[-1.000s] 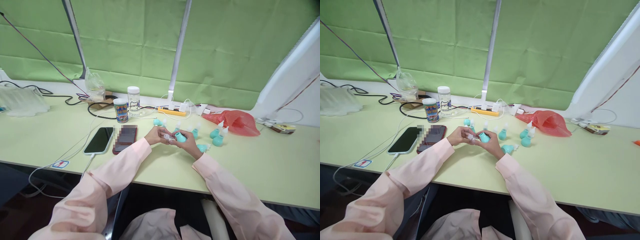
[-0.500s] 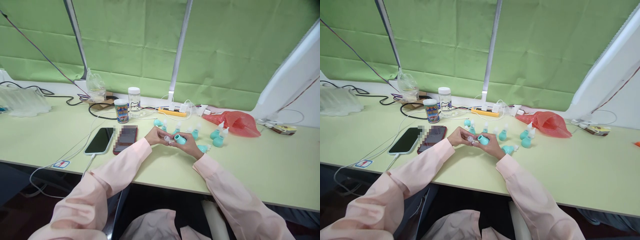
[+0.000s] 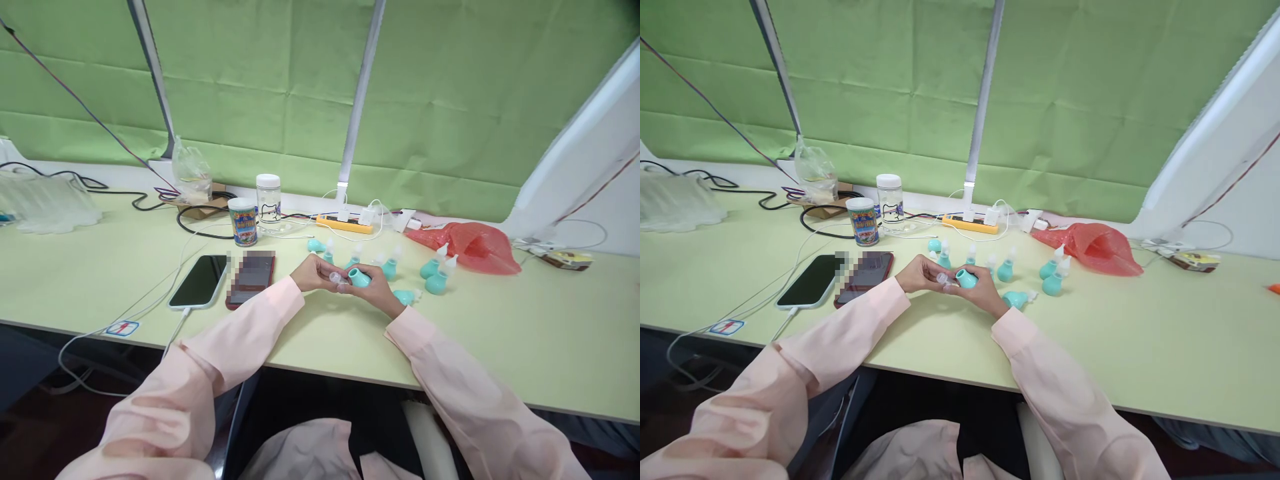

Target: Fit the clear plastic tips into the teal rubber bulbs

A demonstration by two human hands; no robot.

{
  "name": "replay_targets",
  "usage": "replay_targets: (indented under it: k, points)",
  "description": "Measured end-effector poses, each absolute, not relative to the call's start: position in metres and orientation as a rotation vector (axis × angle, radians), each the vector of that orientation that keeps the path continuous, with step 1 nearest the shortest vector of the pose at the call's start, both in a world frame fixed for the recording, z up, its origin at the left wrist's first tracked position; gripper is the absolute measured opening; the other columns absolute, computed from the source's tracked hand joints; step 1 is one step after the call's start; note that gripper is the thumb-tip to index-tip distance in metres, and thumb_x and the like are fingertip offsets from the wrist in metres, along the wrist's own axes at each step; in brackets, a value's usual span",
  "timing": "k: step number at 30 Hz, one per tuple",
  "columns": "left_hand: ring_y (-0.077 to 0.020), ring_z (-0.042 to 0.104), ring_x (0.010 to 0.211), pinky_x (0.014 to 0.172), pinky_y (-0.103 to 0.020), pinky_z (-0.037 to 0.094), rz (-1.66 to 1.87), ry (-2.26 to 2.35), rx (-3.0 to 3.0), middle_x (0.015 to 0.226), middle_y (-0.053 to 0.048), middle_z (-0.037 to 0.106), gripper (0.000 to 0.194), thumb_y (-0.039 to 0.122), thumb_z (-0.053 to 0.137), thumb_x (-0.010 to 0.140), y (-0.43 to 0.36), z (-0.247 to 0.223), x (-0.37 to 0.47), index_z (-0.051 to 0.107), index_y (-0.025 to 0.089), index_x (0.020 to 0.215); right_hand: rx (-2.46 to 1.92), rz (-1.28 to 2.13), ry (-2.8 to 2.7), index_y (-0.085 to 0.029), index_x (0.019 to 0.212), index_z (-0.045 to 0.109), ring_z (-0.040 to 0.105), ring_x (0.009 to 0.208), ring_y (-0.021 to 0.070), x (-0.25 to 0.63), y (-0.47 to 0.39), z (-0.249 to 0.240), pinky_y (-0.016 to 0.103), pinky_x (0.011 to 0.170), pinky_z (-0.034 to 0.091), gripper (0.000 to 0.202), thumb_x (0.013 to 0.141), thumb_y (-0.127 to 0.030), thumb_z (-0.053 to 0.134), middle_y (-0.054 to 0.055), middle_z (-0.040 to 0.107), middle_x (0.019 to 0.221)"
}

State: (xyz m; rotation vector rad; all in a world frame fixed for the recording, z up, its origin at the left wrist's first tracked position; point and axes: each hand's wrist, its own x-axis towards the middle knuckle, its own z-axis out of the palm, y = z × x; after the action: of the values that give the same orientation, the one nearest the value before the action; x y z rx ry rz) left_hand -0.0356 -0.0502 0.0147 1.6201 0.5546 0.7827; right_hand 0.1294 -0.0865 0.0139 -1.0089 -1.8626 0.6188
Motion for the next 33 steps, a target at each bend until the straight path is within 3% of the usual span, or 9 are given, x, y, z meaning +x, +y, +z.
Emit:
replay_targets:
  k: [8, 13, 18, 25, 30, 33]
  points:
    - [-0.0161, 0.06, 0.063, 0.064, -0.03, 0.048, 0.834, 0.556, 1.476, 0.069, -0.006, 0.064, 0.042, 0.02, 0.071, 0.045, -0.057, 0.025, -0.033, 0.06, 0.007, 0.083, -1.013, 0.537, -1.763, -0.016, 0.069, 0.057, 0.05, 0.058, 0.0135, 0.13, -0.085, 0.011, 0.025, 0.055, 0.042, 0.034, 0.045, -0.036, 0.069, 0.0, 0.055, 0.061]
    - [-0.0135, 0.058, 0.054, 0.058, -0.028, 0.047, 0.88, 0.62, 1.442, 0.064, -0.009, 0.063, 0.032, 0.032, 0.066, 0.055, -0.054, 0.027, -0.037, 0.057, 0.006, 0.072, -1.028, 0.529, -1.787, -0.015, 0.065, 0.056, 0.049, 0.052, 0.0127, 0.128, -0.087, 0.005, 0.025, 0.052, 0.042, 0.026, 0.052, -0.035, 0.065, 0.001, 0.055, 0.056]
    - [-0.0074, 0.049, 0.043, 0.046, -0.021, 0.04, 0.79, 0.615, 1.546, 0.051, -0.003, 0.057, 0.03, 0.03, 0.067, 0.053, -0.049, 0.022, -0.036, 0.059, 0.007, 0.07, -1.104, 0.299, -1.862, -0.015, 0.055, 0.055, 0.044, 0.045, 0.0097, 0.126, -0.087, 0.002, 0.021, 0.045, 0.036, 0.019, 0.057, -0.033, 0.059, -0.001, 0.05, 0.048]
    - [-0.0094, 0.051, 0.064, 0.054, -0.018, 0.04, 0.877, 0.704, 1.907, 0.068, -0.003, 0.058, 0.026, 0.026, 0.067, 0.05, -0.049, 0.021, -0.036, 0.062, 0.01, 0.07, -1.093, 0.159, -1.913, -0.015, 0.06, 0.058, 0.047, 0.048, 0.0107, 0.128, -0.085, 0.0, 0.022, 0.048, 0.038, 0.012, 0.061, -0.027, 0.053, 0.0, 0.055, 0.052]
    - [-0.0084, 0.052, 0.061, 0.052, -0.017, 0.04, 0.914, 0.735, 1.933, 0.064, -0.002, 0.057, 0.039, 0.023, 0.064, 0.055, -0.051, 0.019, -0.035, 0.058, 0.012, 0.092, -1.086, 0.154, -1.892, -0.016, 0.064, 0.057, 0.052, 0.054, 0.0128, 0.129, -0.084, 0.0, 0.023, 0.054, 0.041, 0.011, 0.062, -0.025, 0.051, 0.001, 0.059, 0.059]
    - [-0.0084, 0.053, 0.057, 0.055, -0.02, 0.044, 1.045, 0.714, 1.763, 0.062, -0.001, 0.057, 0.035, 0.022, 0.066, 0.052, -0.05, 0.022, -0.035, 0.058, 0.01, 0.083, -1.076, 0.153, -1.913, -0.016, 0.064, 0.057, 0.053, 0.054, 0.0124, 0.129, -0.084, -0.001, 0.023, 0.055, 0.04, 0.009, 0.062, -0.023, 0.051, 0.001, 0.059, 0.059]
